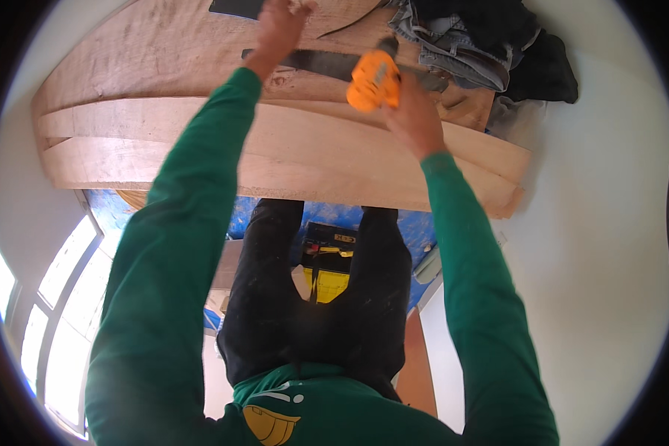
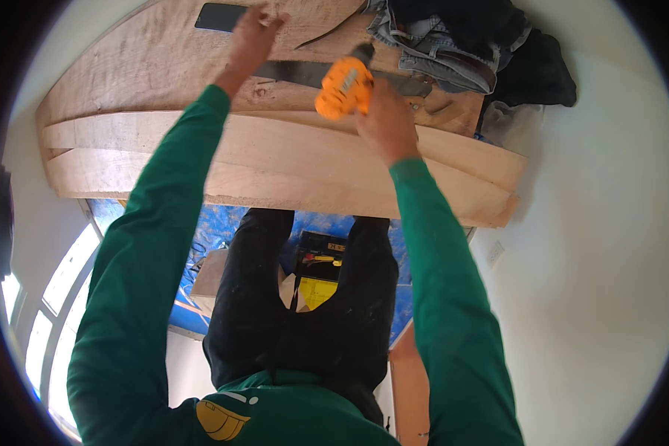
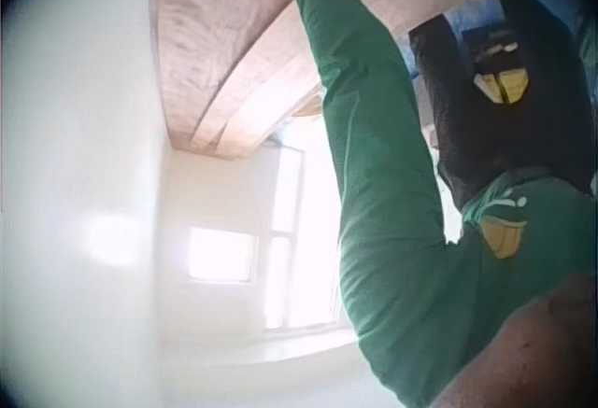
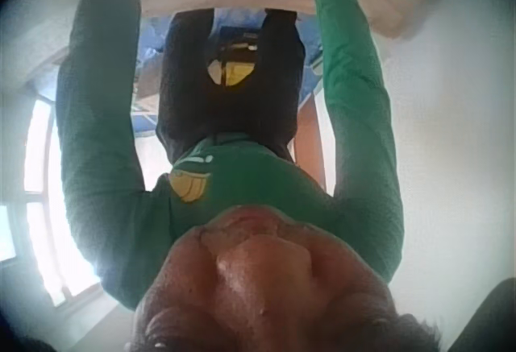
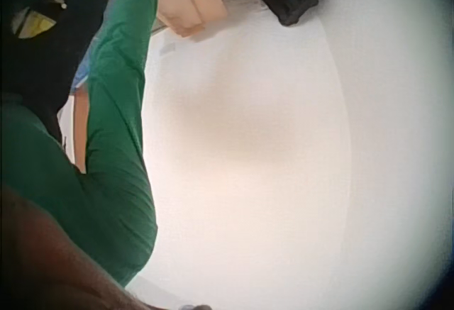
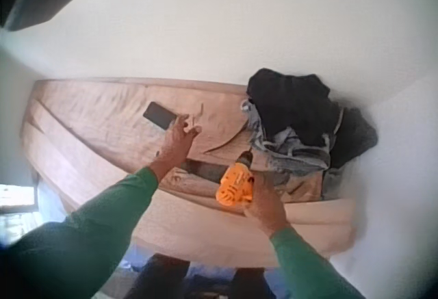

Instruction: The person cuts a wooden plank with a hand saw, then uses a cordless drill to fasten planks together. They measure and mark the wood with a tape measure and pencil, and stack the assembled pieces on the floor.

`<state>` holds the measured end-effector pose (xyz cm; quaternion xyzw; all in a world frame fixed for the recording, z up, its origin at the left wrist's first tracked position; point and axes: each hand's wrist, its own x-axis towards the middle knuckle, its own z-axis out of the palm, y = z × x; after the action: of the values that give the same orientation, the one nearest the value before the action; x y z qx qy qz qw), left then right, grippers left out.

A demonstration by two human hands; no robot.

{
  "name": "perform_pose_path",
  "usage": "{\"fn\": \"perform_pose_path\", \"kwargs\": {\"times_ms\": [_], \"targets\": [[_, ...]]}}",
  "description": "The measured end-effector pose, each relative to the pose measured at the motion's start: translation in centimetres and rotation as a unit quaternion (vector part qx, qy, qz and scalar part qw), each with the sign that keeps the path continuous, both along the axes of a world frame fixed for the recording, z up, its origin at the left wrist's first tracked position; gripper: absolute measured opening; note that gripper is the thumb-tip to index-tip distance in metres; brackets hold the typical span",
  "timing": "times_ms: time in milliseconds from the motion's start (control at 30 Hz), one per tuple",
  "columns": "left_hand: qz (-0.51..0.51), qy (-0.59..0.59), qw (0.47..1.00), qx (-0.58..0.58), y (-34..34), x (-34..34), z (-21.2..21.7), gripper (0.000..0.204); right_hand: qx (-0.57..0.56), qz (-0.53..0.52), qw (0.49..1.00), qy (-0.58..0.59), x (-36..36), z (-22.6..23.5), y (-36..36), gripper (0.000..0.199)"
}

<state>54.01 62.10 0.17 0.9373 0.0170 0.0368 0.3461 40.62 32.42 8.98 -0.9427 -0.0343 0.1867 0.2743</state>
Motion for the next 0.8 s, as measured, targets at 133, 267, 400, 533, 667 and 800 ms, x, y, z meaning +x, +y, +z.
{"fn": "perform_pose_path", "kwargs": {"times_ms": [133, 267, 400, 533, 667, 800], "targets": [[-0.089, 0.039, 0.995, 0.037, 4.6, -5.7, 5.3, 0.079, -0.105, 0.075, 0.986, -0.104, 5.6, -3.9, 3.6, 0.041], [-0.418, 0.219, 0.842, 0.262, 3.9, -17.2, 6.9, 0.146, -0.156, 0.108, 0.976, -0.102, 7.5, -4.2, 4.5, 0.046], [-0.442, 0.206, 0.82, 0.301, 2.6, -20.2, 5.4, 0.141, -0.158, 0.099, 0.978, -0.096, 4.8, -2.7, 3.4, 0.054], [-0.466, 0.209, 0.808, 0.293, 2.7, -19.7, 4.7, 0.133, -0.035, -0.016, 0.996, -0.082, -4.5, -0.1, 0.2, 0.062], [-0.471, 0.193, 0.828, 0.235, 3.3, -19.5, 6.0, 0.127, -0.068, -0.087, 0.993, 0.029, -14.1, 2.0, -5.7, 0.089], [-0.481, 0.171, 0.805, 0.302, 3.2, -19.2, 8.9, 0.131, -0.16, -0.051, 0.975, 0.147, -18.0, 5.2, -12.5, 0.113]]}}
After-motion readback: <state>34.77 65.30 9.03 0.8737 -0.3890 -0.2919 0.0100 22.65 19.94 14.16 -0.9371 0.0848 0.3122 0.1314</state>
